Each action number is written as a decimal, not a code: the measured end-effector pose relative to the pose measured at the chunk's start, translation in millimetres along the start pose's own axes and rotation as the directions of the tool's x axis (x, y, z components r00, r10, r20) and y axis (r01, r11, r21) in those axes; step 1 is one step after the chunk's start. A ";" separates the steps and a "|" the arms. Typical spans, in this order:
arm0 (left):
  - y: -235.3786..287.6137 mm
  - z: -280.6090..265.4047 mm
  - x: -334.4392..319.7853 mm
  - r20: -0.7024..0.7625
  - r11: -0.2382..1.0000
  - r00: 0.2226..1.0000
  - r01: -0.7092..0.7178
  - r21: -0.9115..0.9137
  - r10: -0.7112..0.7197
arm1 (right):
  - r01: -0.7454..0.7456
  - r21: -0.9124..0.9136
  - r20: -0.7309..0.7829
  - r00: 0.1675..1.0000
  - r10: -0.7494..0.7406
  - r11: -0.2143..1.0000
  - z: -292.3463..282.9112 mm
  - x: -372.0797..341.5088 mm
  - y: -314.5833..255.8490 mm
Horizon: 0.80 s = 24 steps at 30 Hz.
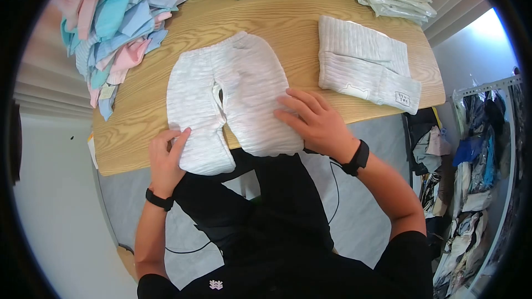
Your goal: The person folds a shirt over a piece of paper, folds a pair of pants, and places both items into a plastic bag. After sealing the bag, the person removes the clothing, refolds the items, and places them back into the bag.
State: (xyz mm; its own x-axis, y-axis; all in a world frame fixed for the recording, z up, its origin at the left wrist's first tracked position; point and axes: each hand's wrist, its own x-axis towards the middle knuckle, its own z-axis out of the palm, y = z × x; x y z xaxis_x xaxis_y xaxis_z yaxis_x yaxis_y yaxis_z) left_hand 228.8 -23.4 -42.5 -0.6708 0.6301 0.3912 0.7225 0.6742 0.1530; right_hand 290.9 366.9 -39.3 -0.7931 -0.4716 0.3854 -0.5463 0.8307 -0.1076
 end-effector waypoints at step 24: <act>33.2 31.8 2.9 -0.323 0.959 0.930 0.237 0.156 -0.178 | -0.255 0.076 -0.005 0.967 0.256 0.964 -8.4 19.1 -20.2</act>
State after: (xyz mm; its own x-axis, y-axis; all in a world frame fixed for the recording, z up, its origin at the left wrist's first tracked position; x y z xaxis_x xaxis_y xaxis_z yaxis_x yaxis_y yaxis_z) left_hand 245.6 13.1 -65.2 -0.6979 0.3418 0.6293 0.5076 0.8560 0.0981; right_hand 289.0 343.6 -22.0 -0.9053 -0.2418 0.3492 -0.3449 0.8984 -0.2720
